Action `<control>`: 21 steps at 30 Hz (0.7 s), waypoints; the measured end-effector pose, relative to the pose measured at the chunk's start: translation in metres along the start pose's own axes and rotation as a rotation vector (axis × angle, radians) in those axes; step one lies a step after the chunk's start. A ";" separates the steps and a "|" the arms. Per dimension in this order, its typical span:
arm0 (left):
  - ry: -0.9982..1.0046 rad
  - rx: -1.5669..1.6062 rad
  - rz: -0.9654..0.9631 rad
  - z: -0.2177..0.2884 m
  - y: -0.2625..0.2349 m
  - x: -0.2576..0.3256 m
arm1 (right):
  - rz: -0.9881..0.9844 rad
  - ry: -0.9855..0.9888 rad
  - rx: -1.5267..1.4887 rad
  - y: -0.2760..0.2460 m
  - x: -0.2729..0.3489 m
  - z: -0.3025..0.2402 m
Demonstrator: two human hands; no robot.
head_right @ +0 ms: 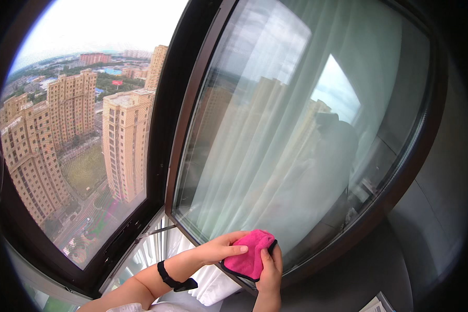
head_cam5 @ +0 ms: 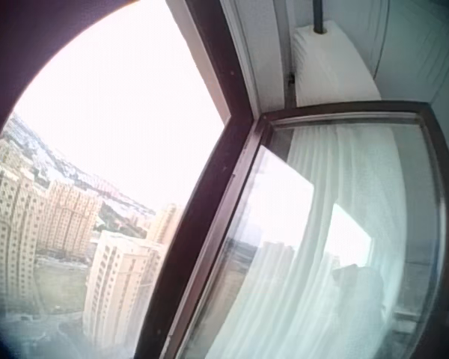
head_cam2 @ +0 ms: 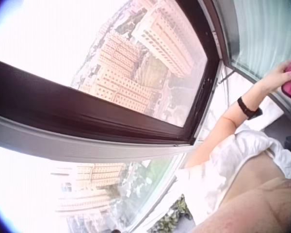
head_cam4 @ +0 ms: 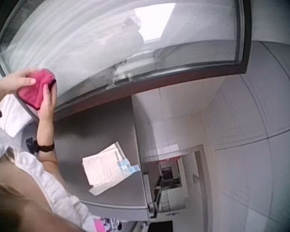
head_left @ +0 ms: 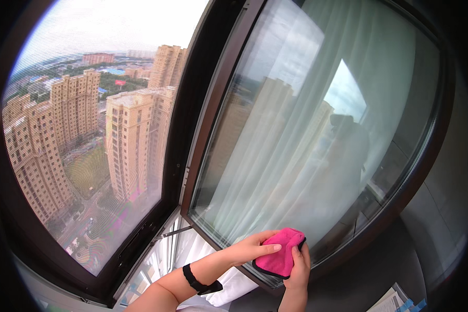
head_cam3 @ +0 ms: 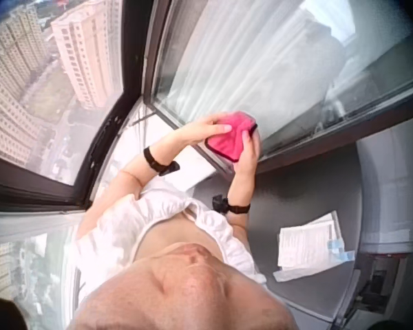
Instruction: The person cleans the interior and exterior tracks and frames of a sliding window using two different cloths. They first use a pink cloth to wipe various parts of the frame and the insect screen, then switch to a blue cloth to finish wiping the handle and lower track area.
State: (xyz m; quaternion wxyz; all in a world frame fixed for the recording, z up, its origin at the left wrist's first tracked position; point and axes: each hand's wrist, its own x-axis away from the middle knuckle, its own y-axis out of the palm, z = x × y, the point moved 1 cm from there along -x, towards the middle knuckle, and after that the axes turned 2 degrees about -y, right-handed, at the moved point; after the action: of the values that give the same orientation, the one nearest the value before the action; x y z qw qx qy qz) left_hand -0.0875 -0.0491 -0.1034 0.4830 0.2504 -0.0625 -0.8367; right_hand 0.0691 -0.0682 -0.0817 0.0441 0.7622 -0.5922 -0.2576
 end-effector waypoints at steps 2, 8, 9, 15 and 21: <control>-0.147 0.239 0.006 -0.001 -0.016 0.015 | -0.118 0.090 0.168 0.014 -0.018 0.024; -0.166 0.477 0.467 -0.014 -0.093 0.060 | -0.293 -0.065 0.836 0.054 -0.042 0.074; -0.138 0.538 0.570 -0.004 -0.107 0.068 | -0.327 -0.163 0.960 0.054 -0.044 0.077; 0.793 0.424 0.954 0.111 -0.162 0.071 | -0.498 -0.154 0.959 0.061 -0.038 0.065; 1.406 -0.321 1.296 0.229 -0.175 0.006 | -0.553 -0.312 1.074 0.064 -0.038 0.046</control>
State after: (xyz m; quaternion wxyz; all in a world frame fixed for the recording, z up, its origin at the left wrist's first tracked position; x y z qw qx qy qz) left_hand -0.3357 0.0064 0.0325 0.8060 0.5414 0.2298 -0.0662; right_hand -0.0142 -0.0411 -0.0847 -0.5007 0.7564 -0.4195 -0.0343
